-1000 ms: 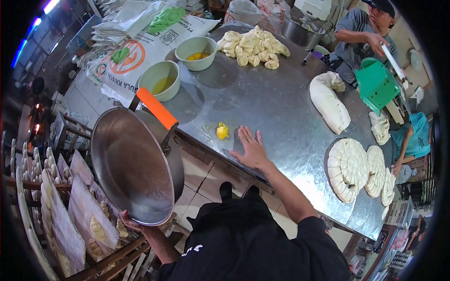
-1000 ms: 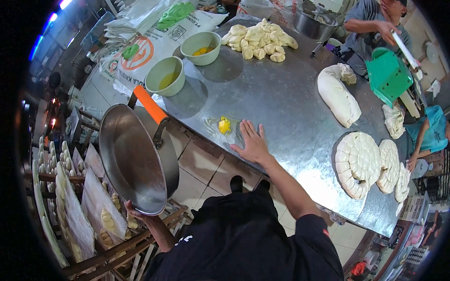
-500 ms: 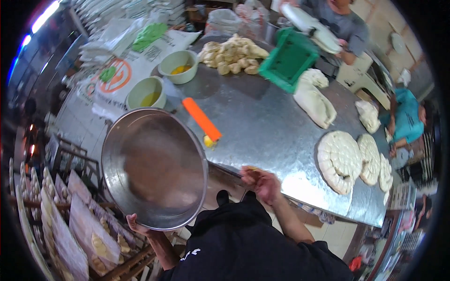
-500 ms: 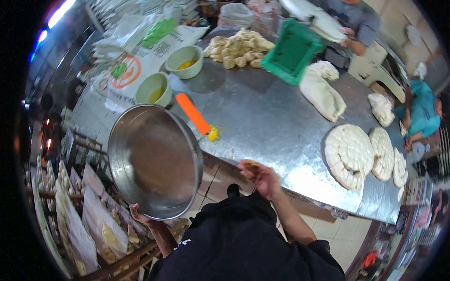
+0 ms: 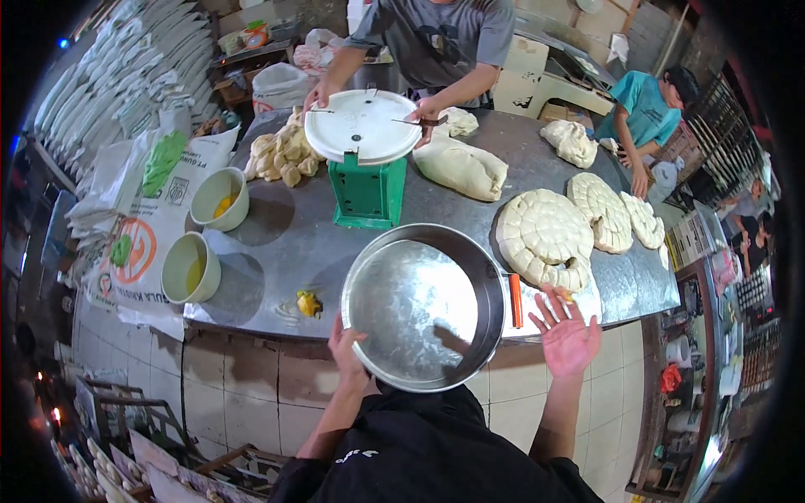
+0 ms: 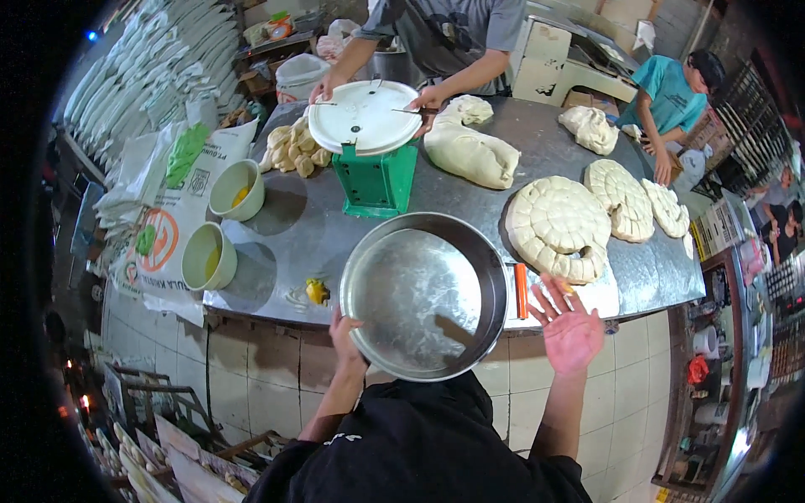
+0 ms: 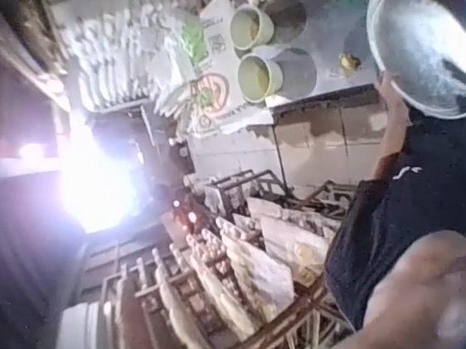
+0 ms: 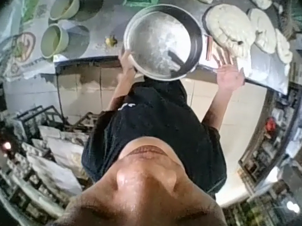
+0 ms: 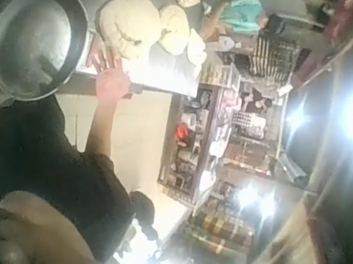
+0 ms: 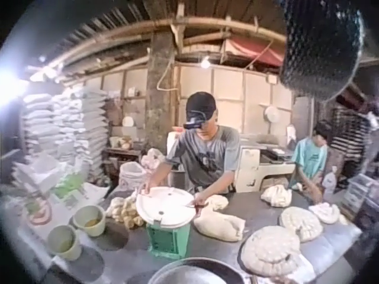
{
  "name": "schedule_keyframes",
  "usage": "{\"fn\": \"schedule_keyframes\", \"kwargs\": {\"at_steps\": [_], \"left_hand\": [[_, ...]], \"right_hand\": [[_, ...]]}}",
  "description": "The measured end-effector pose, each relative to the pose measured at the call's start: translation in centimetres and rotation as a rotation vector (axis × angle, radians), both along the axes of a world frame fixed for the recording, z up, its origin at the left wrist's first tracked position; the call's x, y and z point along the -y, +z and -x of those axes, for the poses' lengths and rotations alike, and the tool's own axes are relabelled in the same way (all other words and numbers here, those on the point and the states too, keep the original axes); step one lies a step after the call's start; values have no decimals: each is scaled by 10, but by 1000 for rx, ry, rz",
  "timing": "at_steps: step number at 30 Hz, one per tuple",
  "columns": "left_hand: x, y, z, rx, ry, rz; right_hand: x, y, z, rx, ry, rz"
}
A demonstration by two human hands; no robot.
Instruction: Using a manual dough divider to cut dough and then shaping the pieces by hand on a bakery table.
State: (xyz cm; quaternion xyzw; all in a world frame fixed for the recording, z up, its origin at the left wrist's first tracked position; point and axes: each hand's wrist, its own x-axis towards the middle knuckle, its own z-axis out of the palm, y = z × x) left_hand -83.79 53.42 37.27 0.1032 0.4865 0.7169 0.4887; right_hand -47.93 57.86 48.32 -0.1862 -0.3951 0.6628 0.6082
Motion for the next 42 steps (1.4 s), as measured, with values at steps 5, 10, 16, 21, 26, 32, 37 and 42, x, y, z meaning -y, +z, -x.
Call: {"fn": "schedule_keyframes", "kwargs": {"at_steps": [5, 10, 16, 21, 26, 32, 37, 42], "left_hand": [[-61, -43, -17, -40, -100, 1], [-93, -65, -11, -844, -21, -125], [-100, -80, -13, -765, 79, 3], [-98, -68, -18, -697, 59, 26], [-98, -66, -15, -638, 24, -13], [-96, -69, -12, -648, 75, 14], [-97, -61, -19, -682, 23, 33], [-91, -56, -22, -687, 110, 78]], "right_hand": [[-3, -27, 31, 519, -30, 67], [-29, -46, 109, 1806, 81, -337], [-94, -113, 124, 2230, 179, -672], [-65, -97, 133, 2389, 670, -551], [-121, -127, 151, 1978, 419, -1022], [-62, -122, 164, 2144, 665, -617], [-161, -144, 176, 1922, 176, -944], [-73, -109, 171, 2271, 584, 200]]}}
